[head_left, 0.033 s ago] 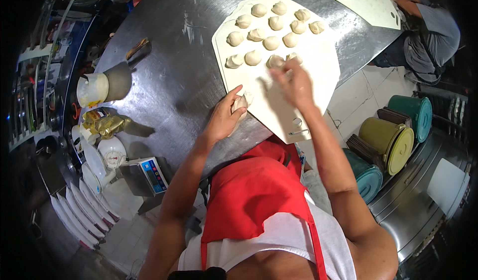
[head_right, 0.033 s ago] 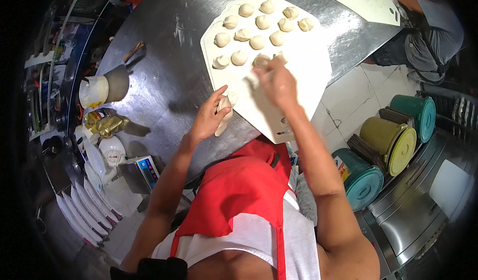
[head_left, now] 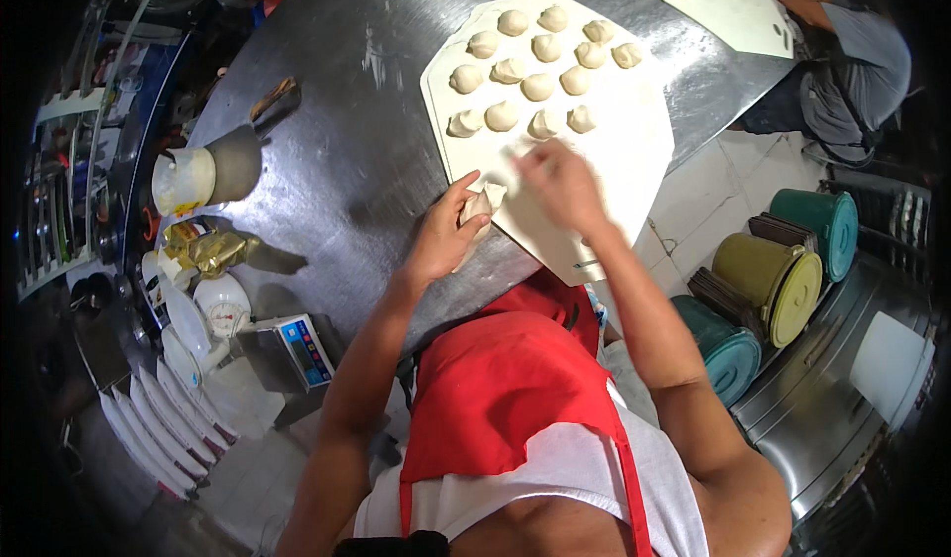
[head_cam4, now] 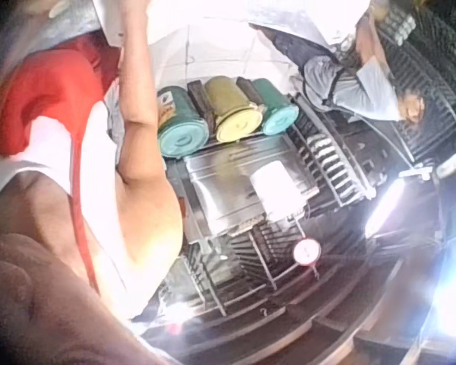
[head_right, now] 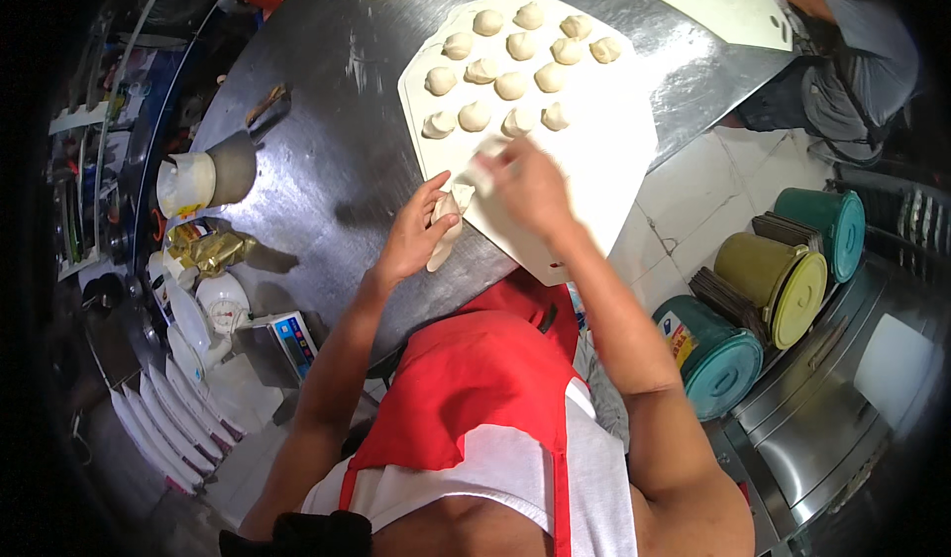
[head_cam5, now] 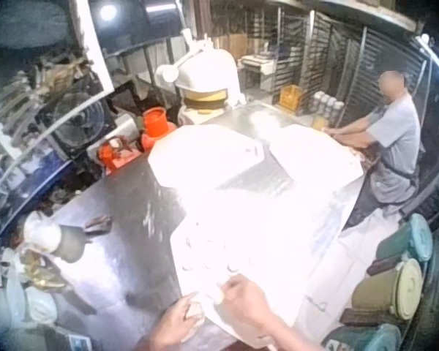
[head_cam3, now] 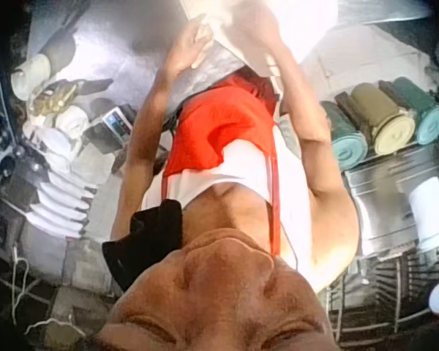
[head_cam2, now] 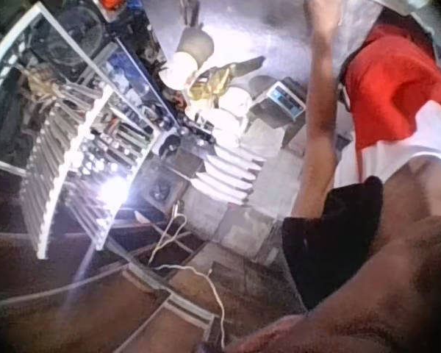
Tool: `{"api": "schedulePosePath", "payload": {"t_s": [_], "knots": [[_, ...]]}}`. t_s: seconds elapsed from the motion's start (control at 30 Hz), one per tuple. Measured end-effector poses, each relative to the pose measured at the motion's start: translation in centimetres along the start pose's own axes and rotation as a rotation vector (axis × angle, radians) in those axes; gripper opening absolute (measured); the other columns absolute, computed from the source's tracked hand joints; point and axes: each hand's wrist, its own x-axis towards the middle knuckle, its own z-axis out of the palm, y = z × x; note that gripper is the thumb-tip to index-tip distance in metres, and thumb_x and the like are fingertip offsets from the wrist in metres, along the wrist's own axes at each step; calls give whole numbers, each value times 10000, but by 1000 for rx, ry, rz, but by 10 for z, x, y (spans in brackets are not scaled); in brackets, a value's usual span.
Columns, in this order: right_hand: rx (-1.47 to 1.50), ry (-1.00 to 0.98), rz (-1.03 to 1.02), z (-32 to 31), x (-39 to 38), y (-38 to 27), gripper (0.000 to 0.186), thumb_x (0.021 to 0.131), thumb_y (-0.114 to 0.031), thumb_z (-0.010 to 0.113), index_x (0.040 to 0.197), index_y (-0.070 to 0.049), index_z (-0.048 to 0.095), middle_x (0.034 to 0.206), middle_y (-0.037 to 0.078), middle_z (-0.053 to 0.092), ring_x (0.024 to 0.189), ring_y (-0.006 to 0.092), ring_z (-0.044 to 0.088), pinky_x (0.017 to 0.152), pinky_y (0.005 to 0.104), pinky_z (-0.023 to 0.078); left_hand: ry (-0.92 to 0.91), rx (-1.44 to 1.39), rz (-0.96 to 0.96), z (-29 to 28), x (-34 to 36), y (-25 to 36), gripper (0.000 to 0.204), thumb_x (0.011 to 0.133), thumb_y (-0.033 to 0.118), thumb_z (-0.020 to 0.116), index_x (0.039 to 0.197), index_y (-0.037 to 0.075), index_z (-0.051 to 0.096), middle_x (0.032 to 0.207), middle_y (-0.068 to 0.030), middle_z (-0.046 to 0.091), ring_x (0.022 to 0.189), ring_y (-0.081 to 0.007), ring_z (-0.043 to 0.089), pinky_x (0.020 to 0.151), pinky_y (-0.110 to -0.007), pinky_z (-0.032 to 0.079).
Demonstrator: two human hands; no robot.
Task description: The person rolls a piece of dough by hand into a long cylinder, cuts small portions using a scraper, and places the individual pieces into circular slots on a board, occasionally placing a piece on a digital scale to check the weight.
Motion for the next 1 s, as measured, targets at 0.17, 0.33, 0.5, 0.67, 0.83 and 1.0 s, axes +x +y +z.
{"api": "schedulePosePath", "payload": {"t_s": [0.17,0.33,0.5,0.67,0.83,1.0], "knots": [[232,-62,-385,38,-33,-33,217,943,-159,783,1066,-3,696,904,138,688,833,228,659,782,403,542,70,216,123,-5,-8,-18,260,1081,222,590,1232,24,663,1023,-108,723,1001,-166,682,896,-350,545],[-180,-90,-207,34,-79,-46,468,934,-438,788,1019,10,682,847,163,704,806,235,666,780,425,551,14,288,301,7,-35,22,268,1039,195,535,1076,-46,647,902,-284,720,843,-492,703,772,-552,540],[-26,125,-229,22,-94,-76,377,972,-341,689,1003,34,657,681,210,692,664,308,718,678,455,551,-77,599,372,7,-40,68,278,1002,168,549,1038,-98,622,978,-340,706,970,-550,665,849,-617,529],[245,98,-468,56,-102,-55,257,954,-244,668,963,11,640,709,191,644,632,260,602,696,400,543,95,701,512,11,-9,17,401,948,260,625,1159,-80,585,967,-352,696,961,-497,706,849,-528,584],[114,182,-299,1,-52,-9,316,1008,-282,636,1165,-9,634,916,162,715,844,252,681,858,402,542,-46,375,161,14,27,0,535,954,326,575,1255,-114,526,1046,-297,715,1030,-442,711,937,-488,543],[-138,571,-307,-102,35,36,256,924,-145,752,1147,-32,698,947,183,680,853,331,683,804,437,546,-2,337,45,6,22,11,549,1023,170,486,1513,-61,393,1417,-309,552,1310,-423,573,1134,-456,426]]}}
